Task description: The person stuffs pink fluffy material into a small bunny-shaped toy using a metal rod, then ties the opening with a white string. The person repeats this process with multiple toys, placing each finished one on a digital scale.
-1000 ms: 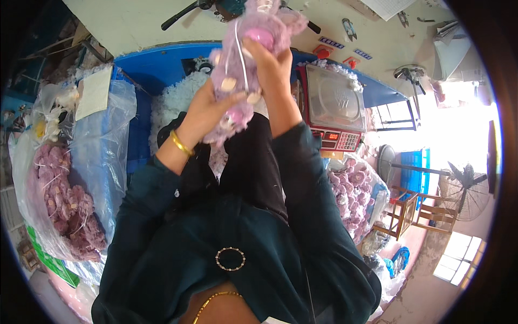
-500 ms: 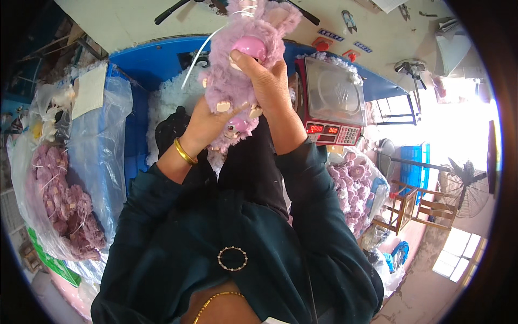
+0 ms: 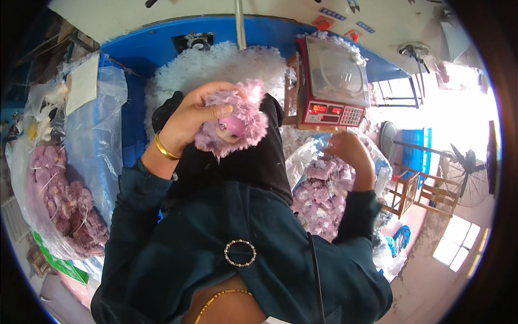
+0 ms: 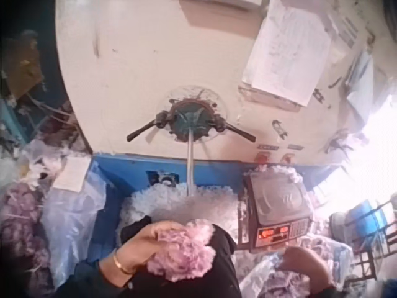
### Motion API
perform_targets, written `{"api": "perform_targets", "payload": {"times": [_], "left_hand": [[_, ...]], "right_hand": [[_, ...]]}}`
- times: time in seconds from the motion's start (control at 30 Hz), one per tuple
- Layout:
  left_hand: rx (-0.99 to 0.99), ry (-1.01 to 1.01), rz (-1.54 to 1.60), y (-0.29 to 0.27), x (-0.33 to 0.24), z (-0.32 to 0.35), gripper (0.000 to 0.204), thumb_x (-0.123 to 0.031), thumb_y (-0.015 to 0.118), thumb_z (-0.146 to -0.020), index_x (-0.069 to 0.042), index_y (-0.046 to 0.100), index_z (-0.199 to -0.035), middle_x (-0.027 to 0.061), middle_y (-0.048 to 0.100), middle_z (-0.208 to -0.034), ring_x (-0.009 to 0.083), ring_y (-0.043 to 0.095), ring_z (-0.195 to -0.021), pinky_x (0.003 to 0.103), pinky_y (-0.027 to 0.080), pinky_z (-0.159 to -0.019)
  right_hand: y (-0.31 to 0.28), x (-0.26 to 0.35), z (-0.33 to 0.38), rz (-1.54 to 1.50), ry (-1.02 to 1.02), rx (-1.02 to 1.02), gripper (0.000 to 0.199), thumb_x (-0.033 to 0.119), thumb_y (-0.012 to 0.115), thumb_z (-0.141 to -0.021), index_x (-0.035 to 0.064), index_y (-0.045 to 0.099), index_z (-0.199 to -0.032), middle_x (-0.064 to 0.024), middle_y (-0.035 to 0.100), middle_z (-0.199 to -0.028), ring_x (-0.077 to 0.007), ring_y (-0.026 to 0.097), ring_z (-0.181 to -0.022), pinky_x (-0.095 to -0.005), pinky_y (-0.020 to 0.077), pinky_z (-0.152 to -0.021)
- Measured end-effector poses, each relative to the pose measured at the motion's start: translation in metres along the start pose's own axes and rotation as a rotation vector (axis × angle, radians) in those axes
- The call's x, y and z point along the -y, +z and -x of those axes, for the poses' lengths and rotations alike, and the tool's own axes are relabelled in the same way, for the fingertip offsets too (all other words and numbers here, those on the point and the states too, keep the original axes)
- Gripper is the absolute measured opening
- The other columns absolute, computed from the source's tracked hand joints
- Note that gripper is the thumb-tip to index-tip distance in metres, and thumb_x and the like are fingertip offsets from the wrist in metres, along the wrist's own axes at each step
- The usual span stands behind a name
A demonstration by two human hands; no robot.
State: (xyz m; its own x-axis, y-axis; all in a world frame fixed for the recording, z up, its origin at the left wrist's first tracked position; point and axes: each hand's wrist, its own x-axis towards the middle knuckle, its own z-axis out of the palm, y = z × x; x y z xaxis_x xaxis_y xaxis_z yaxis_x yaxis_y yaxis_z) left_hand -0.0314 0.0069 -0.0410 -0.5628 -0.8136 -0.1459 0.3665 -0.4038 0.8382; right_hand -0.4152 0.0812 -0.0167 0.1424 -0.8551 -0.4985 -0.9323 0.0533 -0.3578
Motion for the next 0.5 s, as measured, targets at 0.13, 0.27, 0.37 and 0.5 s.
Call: {"api": "perform_targets", "payload": {"times": [0.13, 0.27, 0.37, 0.5], "left_hand": [[0.109, 0.102, 0.038, 0.008, 0.006, -0.003, 0.029, -0.005, 0.065, -0.082, -0.002, 0.057, -0.11, 0.0046, 0.059, -0.109, 0.0125, 0.054, -0.101, 0.026, 0.042, -0.09], [0.022, 0.331, -0.221, 0.006, -0.008, 0.008, 0.036, -0.002, 0.066, -0.079, -0.003, 0.052, -0.112, 0.0009, 0.054, -0.102, 0.0117, 0.052, -0.1, 0.026, 0.04, -0.091], [-0.06, 0.244, -0.21, -0.004, -0.015, 0.02, 0.041, -0.005, 0.069, -0.079, -0.003, 0.051, -0.115, 0.0008, 0.054, -0.104, 0.0114, 0.051, -0.1, 0.025, 0.041, -0.089], [-0.116, 0.063, -0.1, -0.009, -0.01, 0.027, 0.037, -0.008, 0.071, -0.08, -0.003, 0.059, -0.114, 0.0014, 0.062, -0.105, 0.0102, 0.056, -0.096, 0.026, 0.046, -0.085]], "right_hand": [[0.034, 0.105, -0.066, -0.811, -0.389, 0.133, 0.037, 0.021, 0.067, -0.085, 0.003, 0.059, -0.116, -0.0108, 0.063, -0.111, -0.019, 0.059, -0.101, -0.0323, 0.048, -0.086], [0.054, 0.161, -0.096, -1.614, -0.51, 0.298, 0.038, 0.02, 0.063, -0.09, 0.0008, 0.054, -0.122, -0.0036, 0.061, -0.111, -0.0119, 0.054, -0.105, -0.0285, 0.043, -0.092], [0.04, 0.179, -0.091, -1.33, -0.618, -0.017, 0.031, 0.011, 0.067, -0.086, -0.0002, 0.059, -0.114, -0.0037, 0.065, -0.105, -0.012, 0.058, -0.097, -0.0283, 0.0469, -0.085], [0.012, 0.192, -0.081, -0.646, -0.808, -0.336, 0.025, 0.013, 0.071, -0.081, -0.0015, 0.064, -0.1, -0.0049, 0.068, -0.092, -0.0114, 0.062, -0.084, -0.0291, 0.0495, -0.073]]}}
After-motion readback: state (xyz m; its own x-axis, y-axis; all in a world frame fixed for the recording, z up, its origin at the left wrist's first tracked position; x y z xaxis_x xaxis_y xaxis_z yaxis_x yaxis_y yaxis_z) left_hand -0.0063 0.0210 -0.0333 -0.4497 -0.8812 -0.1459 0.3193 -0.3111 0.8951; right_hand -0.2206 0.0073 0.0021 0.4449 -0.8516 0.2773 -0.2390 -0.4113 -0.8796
